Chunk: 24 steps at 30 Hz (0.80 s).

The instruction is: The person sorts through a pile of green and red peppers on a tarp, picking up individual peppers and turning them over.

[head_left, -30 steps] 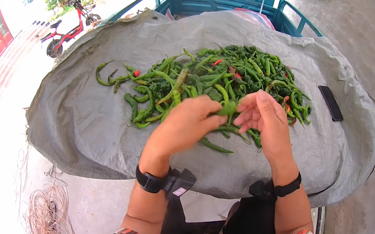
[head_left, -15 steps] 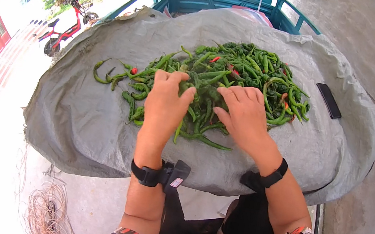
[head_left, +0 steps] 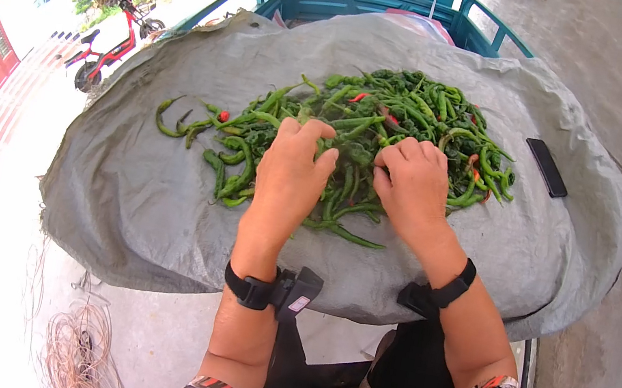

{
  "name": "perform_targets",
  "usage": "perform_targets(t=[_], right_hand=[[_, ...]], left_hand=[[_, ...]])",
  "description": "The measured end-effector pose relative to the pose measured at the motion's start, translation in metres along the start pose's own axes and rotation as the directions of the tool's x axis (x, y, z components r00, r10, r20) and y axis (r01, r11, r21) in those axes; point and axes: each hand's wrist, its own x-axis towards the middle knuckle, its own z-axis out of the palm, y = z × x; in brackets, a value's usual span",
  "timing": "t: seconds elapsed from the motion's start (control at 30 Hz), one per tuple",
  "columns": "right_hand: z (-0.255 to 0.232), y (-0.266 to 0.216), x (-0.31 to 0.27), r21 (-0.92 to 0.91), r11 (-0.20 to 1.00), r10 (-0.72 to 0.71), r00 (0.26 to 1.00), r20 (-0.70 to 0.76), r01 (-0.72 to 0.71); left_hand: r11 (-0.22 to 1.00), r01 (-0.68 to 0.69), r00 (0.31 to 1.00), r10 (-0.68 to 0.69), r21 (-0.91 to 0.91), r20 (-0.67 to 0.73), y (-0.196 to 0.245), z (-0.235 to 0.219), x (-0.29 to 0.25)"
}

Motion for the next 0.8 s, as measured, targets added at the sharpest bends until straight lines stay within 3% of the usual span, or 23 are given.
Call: perform_targets(t=[0.1,0.33,0.43,0.53,0.63,0.67,0.77,0.8], right_hand=[[0.000,0.000,0.001,0.035,0.999,-0.023,1.000,-0.015,0.023],[-0.017,-0.007,0.006,0.271,0.961,0.139,0.946,-0.293,-0.058],[-0.026,-0.011,0.004,0.500,0.856,0.284,0.928,-0.242,-0.132],[-0.035,-0.013,0.005,0.581,0.809,0.272,0.934,-0.232,-0.091],[-0.041,-0.003,0.002,0.683,0.707,0.340,0.935,-0.103,-0.182],[-0.045,-0.004,0.002,0.811,0.526,0.415,0.910,0.019,-0.257],[-0.051,0.010,0.002,0.906,0.263,0.531,0.834,0.151,-0.331],[-0.052,0.016,0.002,0.890,0.313,0.544,0.831,0.118,-0.331]], left_hand=[[0.999,-0.024,1.000,0.024,-0.035,0.009,0.001,0.002,0.000],[0.986,-0.139,0.987,0.147,-0.096,0.072,0.009,0.004,-0.002],[0.977,-0.170,0.983,0.178,-0.126,0.054,0.015,0.010,-0.002],[0.959,-0.240,0.970,0.243,-0.148,0.006,0.020,0.014,-0.001],[0.945,-0.266,0.962,0.274,-0.192,0.016,0.019,0.013,0.000],[0.954,-0.242,0.968,0.251,-0.179,0.028,0.021,0.011,-0.001],[0.971,-0.182,0.983,0.184,-0.157,-0.007,0.019,0.007,0.000],[0.972,-0.167,0.985,0.159,-0.164,-0.060,0.014,0.007,0.002]])
